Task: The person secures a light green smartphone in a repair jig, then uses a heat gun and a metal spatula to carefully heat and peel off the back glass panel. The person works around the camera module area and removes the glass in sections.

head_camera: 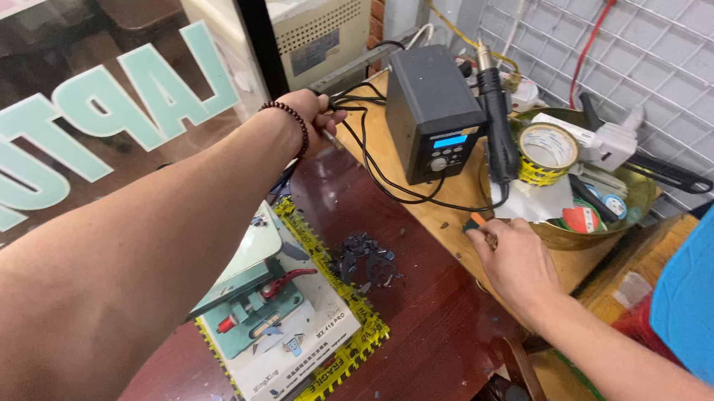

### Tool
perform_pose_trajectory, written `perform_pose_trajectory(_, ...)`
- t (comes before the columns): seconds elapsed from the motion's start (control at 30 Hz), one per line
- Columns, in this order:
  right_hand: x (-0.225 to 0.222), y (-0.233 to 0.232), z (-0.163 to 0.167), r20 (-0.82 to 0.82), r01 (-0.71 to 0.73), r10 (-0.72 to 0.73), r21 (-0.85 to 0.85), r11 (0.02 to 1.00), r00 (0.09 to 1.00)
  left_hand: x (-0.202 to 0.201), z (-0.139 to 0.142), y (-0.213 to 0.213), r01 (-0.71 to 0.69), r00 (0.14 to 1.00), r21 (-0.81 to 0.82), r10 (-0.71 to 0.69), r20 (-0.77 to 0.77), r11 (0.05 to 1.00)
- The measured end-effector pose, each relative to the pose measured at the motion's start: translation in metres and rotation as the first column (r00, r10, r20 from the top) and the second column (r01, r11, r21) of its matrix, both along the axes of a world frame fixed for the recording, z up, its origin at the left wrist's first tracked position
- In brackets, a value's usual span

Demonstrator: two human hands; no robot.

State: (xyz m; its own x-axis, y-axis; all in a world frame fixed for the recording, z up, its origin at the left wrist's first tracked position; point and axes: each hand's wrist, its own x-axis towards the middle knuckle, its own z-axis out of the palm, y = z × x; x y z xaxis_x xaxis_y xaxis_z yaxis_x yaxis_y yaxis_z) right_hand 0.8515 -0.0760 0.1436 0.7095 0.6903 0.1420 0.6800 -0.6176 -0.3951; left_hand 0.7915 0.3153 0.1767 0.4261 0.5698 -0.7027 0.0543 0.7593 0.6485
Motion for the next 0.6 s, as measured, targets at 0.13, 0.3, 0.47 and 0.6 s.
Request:
perform_pose_trajectory(0.13,-0.013,0.012,-0.011,-0.054,0.039,-0.046,-0.114,0.993,0.998,0.014,-0.021,0.008,0.129,0.982,0.176,-0.101,-0.157,0.976)
perform_pose_trajectory(0.3,-0.082,0.031,-0.02,-0.302,-0.11,0.071,-0.115,0.987,0.951,0.03,-0.042,0.013,0.393,0.9,0.551,-0.183,-0.397,0.736)
perform_pose_trajectory(0.47,-0.034,0.023,0.025,-0.114,0.03,-0.019,0.096,0.995,0.993,0.011,-0.026,0.007,0.924,0.282,0.164,-0.326,-0.902,0.345)
perform_pose_trajectory(0.6,-0.008,0.005,0.023,0.031,0.083,-0.081,-0.085,0.993,0.996,-0.018,0.01,0.003,0.901,0.39,0.251,-0.41,-0.824,0.353)
